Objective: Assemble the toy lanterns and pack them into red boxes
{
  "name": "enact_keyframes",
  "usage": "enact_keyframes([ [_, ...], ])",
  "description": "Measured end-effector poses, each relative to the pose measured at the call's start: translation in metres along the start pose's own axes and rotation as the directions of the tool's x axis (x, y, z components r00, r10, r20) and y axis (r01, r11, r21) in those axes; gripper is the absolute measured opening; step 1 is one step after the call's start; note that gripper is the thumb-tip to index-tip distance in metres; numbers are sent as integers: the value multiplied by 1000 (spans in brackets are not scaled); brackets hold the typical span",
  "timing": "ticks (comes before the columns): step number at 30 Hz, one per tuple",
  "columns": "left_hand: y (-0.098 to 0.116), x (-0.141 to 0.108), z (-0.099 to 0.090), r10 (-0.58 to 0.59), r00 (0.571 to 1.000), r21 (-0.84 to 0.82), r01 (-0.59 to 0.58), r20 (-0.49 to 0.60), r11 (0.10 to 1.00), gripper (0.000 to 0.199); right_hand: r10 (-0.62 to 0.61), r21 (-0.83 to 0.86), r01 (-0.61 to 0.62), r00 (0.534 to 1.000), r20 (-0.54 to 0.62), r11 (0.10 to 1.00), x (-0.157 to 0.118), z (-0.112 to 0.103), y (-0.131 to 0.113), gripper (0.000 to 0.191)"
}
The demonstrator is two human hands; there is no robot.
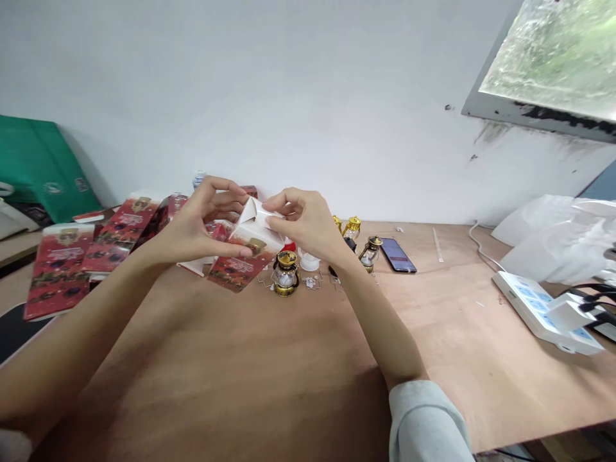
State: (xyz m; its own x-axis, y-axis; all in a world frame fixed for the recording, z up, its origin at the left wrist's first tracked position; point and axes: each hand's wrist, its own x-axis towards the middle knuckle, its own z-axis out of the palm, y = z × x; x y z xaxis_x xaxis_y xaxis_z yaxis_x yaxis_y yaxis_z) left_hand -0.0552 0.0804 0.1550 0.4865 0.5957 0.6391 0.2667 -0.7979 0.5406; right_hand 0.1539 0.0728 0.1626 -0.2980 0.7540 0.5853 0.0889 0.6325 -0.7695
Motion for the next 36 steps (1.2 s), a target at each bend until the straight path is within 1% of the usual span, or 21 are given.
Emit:
enact_keyframes([
  [2,0,0,-1,-7,1000,-28,8,21,1000,66,-16,-9,16,1000,21,1000,-2,-2,-1,7],
  [4,0,0,-3,11,999,-59,-9,38,998,64,-38,-6,38,999,7,999,-3,-2,0,7],
  [7,-1,-1,-4,68,996,-93,-63,60,994,56,-75,6,75,996,-50,997,-3,2,0,9],
  [9,-4,-1,-1,114,992,-82,-110,47,991,49,-87,-2,87,991,-103,996,-2,6,1,8],
  [10,-6,-1,3,133,991,-55,-132,23,990,47,-90,-8,90,988,-128,996,-1,8,1,8],
  [12,-10,-1,15,174,983,54,-171,-61,984,53,-120,-31,116,976,-181,993,-1,11,2,7],
  [13,-11,-2,23,196,973,134,-180,-122,975,65,-149,-50,141,967,-206,989,-1,12,2,7],
  [14,-13,-2,32,232,955,210,-192,-186,959,82,-182,-77,169,957,-227,983,-1,13,3,8],
  [15,-14,-2,40,261,928,262,-192,-264,946,94,-222,-113,200,944,-244,973,-1,14,3,8],
  [16,-15,-3,47,272,902,296,-174,-335,939,97,-263,-155,229,929,-259,961,-1,15,4,9],
  [17,-15,-4,53,269,885,315,-150,-380,937,98,-303,-198,255,914,-270,946,-2,15,5,9],
  [19,-15,-6,59,279,853,348,-124,-441,929,91,-370,-268,296,882,-291,917,-2,16,6,10],
  [21,-14,-7,59,342,832,445,-130,-438,886,77,-414,-310,319,853,-318,896,-3,16,6,10],
  [22,-14,-7,57,387,821,508,-141,-420,850,69,-421,-321,320,847,-325,891,-4,16,5,11],
  [24,-14,-8,53,466,802,604,-172,-372,778,56,-407,-337,300,856,-318,893,-5,17,3,13],
  [25,-15,-8,51,491,796,627,-187,-355,757,54,-390,-340,282,867,-310,897,-5,17,2,14],
  [27,-16,-7,49,512,785,641,-200,-347,741,54,-362,-336,258,884,-296,906,-6,17,1,16],
  [28,-17,-7,48,511,788,645,-199,-342,738,54,-358,-337,254,885,-296,907,-5,18,1,16],
  [33,-18,-6,46,514,802,664,-207,-306,718,52,-400,-364,281,863,-308,888,-1,18,7,7],
  [36,-16,-6,44,528,795,663,-225,-299,714,56,-416,-342,324,876,-245,882,-1,13,7,4],
])
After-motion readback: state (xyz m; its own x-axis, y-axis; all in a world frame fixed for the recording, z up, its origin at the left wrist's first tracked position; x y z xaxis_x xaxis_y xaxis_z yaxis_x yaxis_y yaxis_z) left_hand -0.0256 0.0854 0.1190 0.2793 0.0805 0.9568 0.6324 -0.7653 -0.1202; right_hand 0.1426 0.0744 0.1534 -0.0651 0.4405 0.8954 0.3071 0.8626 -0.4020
